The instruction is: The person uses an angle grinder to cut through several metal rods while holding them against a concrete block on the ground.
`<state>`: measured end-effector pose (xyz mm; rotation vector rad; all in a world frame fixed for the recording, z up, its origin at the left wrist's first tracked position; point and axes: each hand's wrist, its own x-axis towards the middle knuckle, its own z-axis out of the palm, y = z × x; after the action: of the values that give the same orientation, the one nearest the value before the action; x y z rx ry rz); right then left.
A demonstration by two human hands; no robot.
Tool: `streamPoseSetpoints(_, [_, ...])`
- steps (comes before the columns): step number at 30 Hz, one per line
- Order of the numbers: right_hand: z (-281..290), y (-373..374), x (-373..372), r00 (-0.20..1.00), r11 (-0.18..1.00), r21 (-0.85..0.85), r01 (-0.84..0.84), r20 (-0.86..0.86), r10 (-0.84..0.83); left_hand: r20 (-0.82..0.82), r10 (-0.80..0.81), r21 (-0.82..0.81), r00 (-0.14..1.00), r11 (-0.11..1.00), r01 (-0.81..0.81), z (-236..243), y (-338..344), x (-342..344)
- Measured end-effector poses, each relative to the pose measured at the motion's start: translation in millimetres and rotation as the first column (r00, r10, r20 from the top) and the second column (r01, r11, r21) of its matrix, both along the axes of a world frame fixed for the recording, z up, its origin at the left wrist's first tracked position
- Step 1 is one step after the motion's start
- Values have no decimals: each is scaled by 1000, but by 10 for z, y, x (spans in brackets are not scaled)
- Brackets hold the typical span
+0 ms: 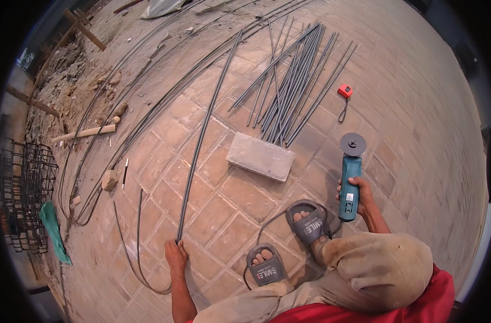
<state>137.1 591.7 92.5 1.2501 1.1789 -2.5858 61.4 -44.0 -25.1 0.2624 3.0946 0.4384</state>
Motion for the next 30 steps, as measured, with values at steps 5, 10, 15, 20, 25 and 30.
streamPoseSetpoints(5, [-69,-3,-2,999,999,-21,30,35,-29,92,-52,-33,994,998,55,122,-158,4])
streamPoseSetpoints(10, [-91,125,129,1000,999,-35,19,20,-19,195,40,52,980,997,-51,648,-159,-106])
streamPoseSetpoints(15, [-163,157,213,995,995,-43,95,19,-94,217,91,201,972,970,-136,1157,16,-194])
streamPoseSetpoints(20, [-68,145,215,992,992,-34,124,20,-123,164,132,250,978,953,-171,1503,177,-218])
streamPoseSetpoints(25, [-5,223,272,997,997,-30,70,21,-69,185,176,256,967,941,-220,1929,420,-451])
streamPoseSetpoints(30, [-4,297,360,993,993,-43,111,40,-109,157,183,354,971,907,-228,2422,564,-942])
